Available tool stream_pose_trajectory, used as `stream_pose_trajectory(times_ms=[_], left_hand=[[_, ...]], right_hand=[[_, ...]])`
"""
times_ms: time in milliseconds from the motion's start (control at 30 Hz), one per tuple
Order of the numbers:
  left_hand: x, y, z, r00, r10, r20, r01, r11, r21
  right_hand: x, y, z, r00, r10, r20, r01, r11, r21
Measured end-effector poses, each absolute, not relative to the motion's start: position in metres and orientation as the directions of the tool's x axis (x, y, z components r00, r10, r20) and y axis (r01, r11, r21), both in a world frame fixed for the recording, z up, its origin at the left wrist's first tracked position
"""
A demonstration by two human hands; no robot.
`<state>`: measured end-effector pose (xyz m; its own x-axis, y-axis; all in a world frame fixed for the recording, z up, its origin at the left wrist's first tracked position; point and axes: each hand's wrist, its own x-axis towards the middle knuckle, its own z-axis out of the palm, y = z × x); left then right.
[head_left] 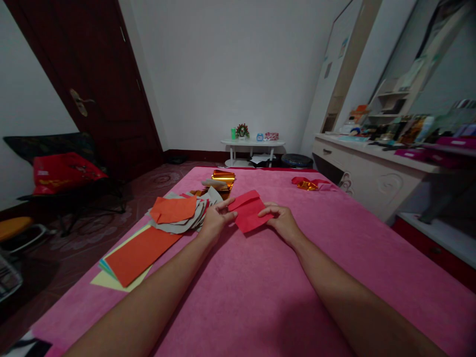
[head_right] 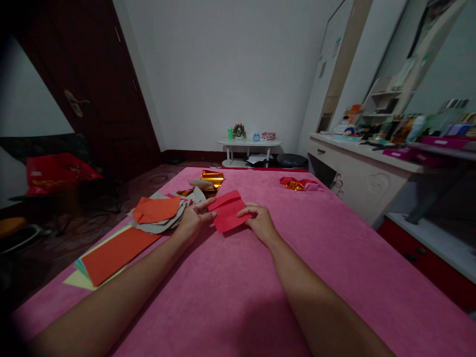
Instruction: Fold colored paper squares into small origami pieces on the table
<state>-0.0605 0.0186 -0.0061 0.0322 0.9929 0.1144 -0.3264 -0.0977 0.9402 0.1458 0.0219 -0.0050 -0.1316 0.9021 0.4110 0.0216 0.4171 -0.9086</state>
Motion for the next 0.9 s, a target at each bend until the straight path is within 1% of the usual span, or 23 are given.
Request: stream_pose_trajectory(times_ms=[233, 367, 500, 600, 700, 900], left_hand=[[-0.062, 0.019, -0.002, -0.052, 0.997, 0.052, -0.305, -0.065, 0.950], [-0.062, 0.019, -0.003, -0.054, 0.997, 0.059, -0.293, -0.072, 0.953], [-0.061, 0.020, -0.004, -0.015, 0.998, 0.066, -0.347, -0.067, 0.935], [-0.060, 0.020, -0.004, -0.055, 0.996, 0.071, -0.358, -0.086, 0.930], [-0.062, 0.021, -0.005, -0.097, 0.991, 0.095, -0.332, -0.122, 0.935], [-0.067, 0.025, -0.008, -0.152, 0.981, 0.121, -0.240, -0.155, 0.958]], right_hand=[[0.145, 0.020, -0.005, -0.223, 0.898, 0.380, 0.045, 0.399, -0.916], [0.144, 0.021, -0.006, -0.210, 0.907, 0.365, 0.031, 0.379, -0.925], [0.144, 0.022, -0.006, -0.176, 0.920, 0.350, 0.032, 0.361, -0.932], [0.144, 0.020, -0.004, -0.169, 0.929, 0.329, 0.045, 0.341, -0.939], [0.143, 0.016, 0.000, -0.238, 0.923, 0.302, 0.070, 0.326, -0.943], [0.139, 0.007, 0.007, -0.433, 0.863, 0.262, 0.049, 0.313, -0.949]])
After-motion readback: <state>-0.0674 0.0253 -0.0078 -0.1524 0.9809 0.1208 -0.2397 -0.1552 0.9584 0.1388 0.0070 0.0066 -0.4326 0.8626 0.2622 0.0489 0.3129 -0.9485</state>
